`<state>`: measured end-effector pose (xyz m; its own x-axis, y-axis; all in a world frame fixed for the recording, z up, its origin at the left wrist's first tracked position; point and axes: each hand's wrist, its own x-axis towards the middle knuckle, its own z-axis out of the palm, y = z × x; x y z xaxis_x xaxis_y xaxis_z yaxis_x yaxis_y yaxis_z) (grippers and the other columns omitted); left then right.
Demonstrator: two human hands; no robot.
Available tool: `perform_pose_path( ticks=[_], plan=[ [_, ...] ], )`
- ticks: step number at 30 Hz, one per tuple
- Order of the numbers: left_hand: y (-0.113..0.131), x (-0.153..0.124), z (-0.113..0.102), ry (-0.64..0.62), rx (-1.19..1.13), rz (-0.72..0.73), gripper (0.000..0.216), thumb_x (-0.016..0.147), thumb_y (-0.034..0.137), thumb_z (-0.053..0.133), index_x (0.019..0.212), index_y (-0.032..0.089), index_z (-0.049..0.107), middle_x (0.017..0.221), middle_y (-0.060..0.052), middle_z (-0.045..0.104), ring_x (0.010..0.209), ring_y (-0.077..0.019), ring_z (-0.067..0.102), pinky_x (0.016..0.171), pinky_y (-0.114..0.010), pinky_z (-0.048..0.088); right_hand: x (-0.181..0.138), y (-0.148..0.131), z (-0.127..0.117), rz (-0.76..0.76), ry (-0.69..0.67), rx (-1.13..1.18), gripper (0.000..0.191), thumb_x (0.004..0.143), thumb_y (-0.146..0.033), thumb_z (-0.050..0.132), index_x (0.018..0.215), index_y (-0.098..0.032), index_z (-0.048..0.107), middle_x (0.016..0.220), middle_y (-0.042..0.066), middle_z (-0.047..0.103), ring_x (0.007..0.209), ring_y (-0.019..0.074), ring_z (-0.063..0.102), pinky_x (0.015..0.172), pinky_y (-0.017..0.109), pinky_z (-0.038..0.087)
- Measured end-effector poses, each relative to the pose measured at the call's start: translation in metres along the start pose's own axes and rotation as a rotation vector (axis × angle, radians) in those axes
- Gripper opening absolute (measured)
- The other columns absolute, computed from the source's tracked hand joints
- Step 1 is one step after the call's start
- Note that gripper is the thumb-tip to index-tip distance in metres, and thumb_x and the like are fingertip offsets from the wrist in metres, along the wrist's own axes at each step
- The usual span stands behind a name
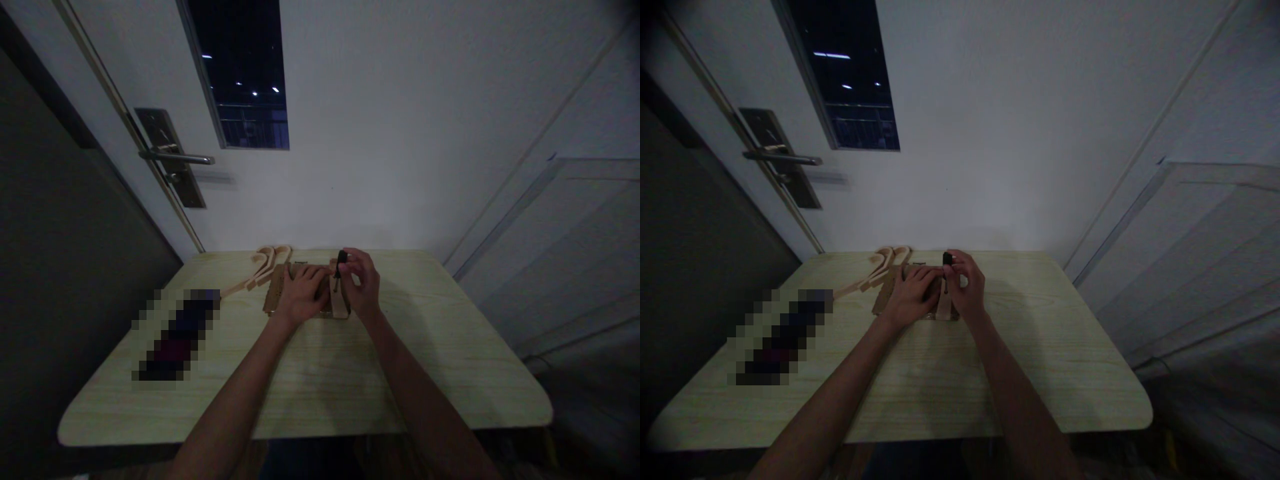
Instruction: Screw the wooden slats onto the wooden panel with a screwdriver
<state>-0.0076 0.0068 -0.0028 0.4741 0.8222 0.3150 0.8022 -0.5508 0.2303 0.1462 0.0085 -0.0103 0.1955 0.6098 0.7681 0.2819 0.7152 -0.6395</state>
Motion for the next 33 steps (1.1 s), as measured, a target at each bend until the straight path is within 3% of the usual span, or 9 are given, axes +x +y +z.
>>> perform_pose_path(
  ticks=[3, 7, 14, 18, 26, 33],
  plan=[
    [-0.001, 0.000, 0.001, 0.002, 0.002, 0.011, 0.039, 0.089, 0.034, 0.048, 0.128, 0.031, 0.047, 0.135, -0.004, 0.055, 0.129, -0.0270, 0.042, 0.112, -0.068, 0.009, 0.002, -0.001, 0.001, -0.027, 0.053, -0.069, 0.028, 0.085, -0.029, 0.064, 0.113, -0.029, 0.059, 0.088, 0.001, 0.060, 0.069, 0.0119, 0.060, 0.059, 0.025, 0.054],
    [-0.002, 0.000, 0.002, 0.018, -0.001, 0.017, 0.038, 0.091, 0.035, 0.046, 0.128, 0.030, 0.047, 0.135, -0.004, 0.055, 0.127, -0.0264, 0.044, 0.111, -0.068, 0.009, 0.004, -0.004, -0.001, -0.055, 0.002, -0.107, 0.023, 0.087, -0.029, 0.060, 0.110, -0.029, 0.061, 0.084, 0.000, 0.056, 0.069, 0.0114, 0.057, 0.060, 0.025, 0.053],
    [0.000, 0.000, 0.001, 0.015, -0.007, 0.007, 0.035, 0.090, 0.034, 0.048, 0.125, 0.029, 0.050, 0.135, -0.005, 0.055, 0.128, -0.0263, 0.043, 0.112, -0.067, 0.008, -0.001, -0.006, -0.002, -0.002, -0.059, 0.005, 0.026, 0.096, -0.031, 0.044, 0.118, -0.025, 0.055, 0.102, 0.005, 0.066, 0.084, 0.0142, 0.065, 0.073, 0.030, 0.055],
    [0.000, 0.000, 0.001, 0.014, -0.013, 0.009, 0.041, 0.089, 0.032, 0.049, 0.129, 0.030, 0.046, 0.136, -0.004, 0.055, 0.130, -0.0260, 0.042, 0.112, -0.068, 0.007, -0.002, -0.001, 0.000, 0.053, -0.083, 0.048, 0.027, 0.094, -0.031, 0.049, 0.120, -0.027, 0.053, 0.100, 0.004, 0.069, 0.085, 0.0147, 0.068, 0.074, 0.031, 0.057],
    [-0.001, 0.000, 0.001, 0.002, -0.005, 0.008, 0.040, 0.089, 0.033, 0.049, 0.129, 0.030, 0.047, 0.135, -0.004, 0.055, 0.129, -0.0261, 0.042, 0.112, -0.067, 0.008, 0.000, 0.004, 0.000, 0.081, -0.001, -0.056, 0.028, 0.083, -0.033, 0.065, 0.109, -0.028, 0.058, 0.093, 0.002, 0.063, 0.078, 0.0130, 0.062, 0.058, 0.023, 0.054],
    [-0.002, 0.000, 0.003, 0.035, -0.002, 0.014, 0.036, 0.090, 0.036, 0.047, 0.126, 0.029, 0.049, 0.134, -0.004, 0.055, 0.128, -0.0271, 0.043, 0.111, -0.068, 0.010, 0.000, -0.005, -0.002, 0.049, -0.061, 0.026, 0.026, 0.094, -0.033, 0.047, 0.118, -0.026, 0.056, 0.100, 0.005, 0.067, 0.086, 0.0151, 0.066, 0.075, 0.031, 0.056]
  ],
)
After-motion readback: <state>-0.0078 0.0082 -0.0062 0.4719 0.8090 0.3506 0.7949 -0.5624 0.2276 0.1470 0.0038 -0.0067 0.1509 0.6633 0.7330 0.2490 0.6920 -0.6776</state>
